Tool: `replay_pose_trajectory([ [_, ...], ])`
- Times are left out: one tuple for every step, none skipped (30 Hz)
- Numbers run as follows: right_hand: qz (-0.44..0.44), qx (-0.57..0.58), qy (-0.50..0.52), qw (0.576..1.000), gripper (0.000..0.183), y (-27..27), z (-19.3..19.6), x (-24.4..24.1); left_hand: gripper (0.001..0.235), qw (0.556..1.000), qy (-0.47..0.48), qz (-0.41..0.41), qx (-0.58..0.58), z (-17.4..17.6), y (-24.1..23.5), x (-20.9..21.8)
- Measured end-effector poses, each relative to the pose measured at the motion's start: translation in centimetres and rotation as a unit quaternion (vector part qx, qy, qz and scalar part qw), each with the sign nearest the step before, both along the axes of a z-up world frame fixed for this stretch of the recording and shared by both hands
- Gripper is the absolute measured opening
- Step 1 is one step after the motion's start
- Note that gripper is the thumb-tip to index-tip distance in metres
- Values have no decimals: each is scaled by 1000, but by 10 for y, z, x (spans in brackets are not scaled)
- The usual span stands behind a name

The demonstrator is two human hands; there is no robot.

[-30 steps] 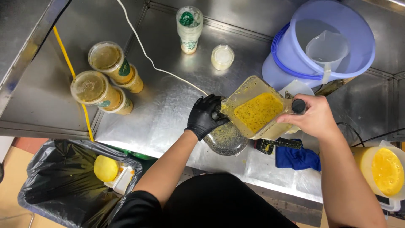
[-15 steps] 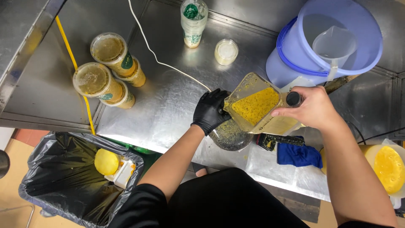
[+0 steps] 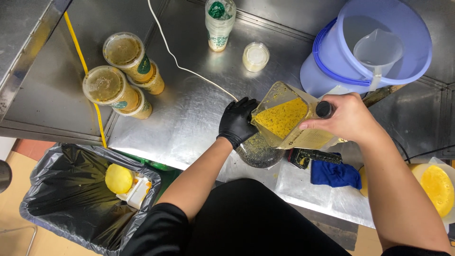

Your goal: The person is blending a yellow drink and pouring it into cups at a workstation.

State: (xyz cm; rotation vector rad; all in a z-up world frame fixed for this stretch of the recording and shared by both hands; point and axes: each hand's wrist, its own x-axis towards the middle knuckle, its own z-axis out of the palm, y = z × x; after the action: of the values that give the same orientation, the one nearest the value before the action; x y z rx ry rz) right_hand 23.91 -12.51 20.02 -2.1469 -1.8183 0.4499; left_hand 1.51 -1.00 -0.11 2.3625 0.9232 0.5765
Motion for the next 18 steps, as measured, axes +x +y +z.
replay_pose_trajectory([
  [0,0,0,1000,66,0,0,0,65,1000,0,0,0,0,-1,0],
  [-6,-15,-7,1000,67,2,0,1,64,1000,-4,1,-5,1,-1,0],
  [-12,-29,-13,999,69,3,0,1,63,1000,-7,3,-10,1,-1,0],
  [-12,-28,-13,999,69,3,-1,1,63,1000,-7,3,-9,2,-1,0],
  [-12,-32,-18,999,70,3,-2,2,63,1000,-8,4,-13,3,-1,-1],
  [-12,-36,-23,999,71,4,-3,3,63,1000,-10,4,-15,5,-1,0],
  [-12,-34,-23,999,71,5,-2,2,63,1000,-11,4,-14,8,0,-1],
  [-16,-40,-26,999,71,5,-2,2,63,1000,-9,3,-19,12,0,-1],
  [-20,-47,-29,998,72,5,-1,1,63,1000,-7,3,-25,15,-1,-1],
  [-21,-47,-31,998,72,5,0,0,63,1000,-9,2,-24,11,-2,-1],
  [-27,-59,-31,997,72,5,1,-2,64,1000,-12,2,-22,7,-3,-2],
  [-33,-70,-32,997,71,6,3,-3,65,1000,-17,3,-18,4,-2,-2],
  [-33,-68,-34,997,71,6,3,-2,65,1000,-19,3,-16,5,-1,-1],
  [-23,-57,-32,998,71,5,2,-1,65,1000,-20,4,-15,7,-2,-1],
  [-13,-47,-29,998,72,5,0,0,66,1000,-21,5,-14,8,-2,-2],
  [-13,-46,-30,998,72,6,1,-1,66,1000,-22,5,-14,7,-2,-1],
  [-7,-37,-29,999,72,6,1,-1,65,1000,-20,5,-16,6,-1,-1],
  [-1,-27,-28,999,72,6,1,-2,65,1000,-19,5,-20,5,-2,-1],
])
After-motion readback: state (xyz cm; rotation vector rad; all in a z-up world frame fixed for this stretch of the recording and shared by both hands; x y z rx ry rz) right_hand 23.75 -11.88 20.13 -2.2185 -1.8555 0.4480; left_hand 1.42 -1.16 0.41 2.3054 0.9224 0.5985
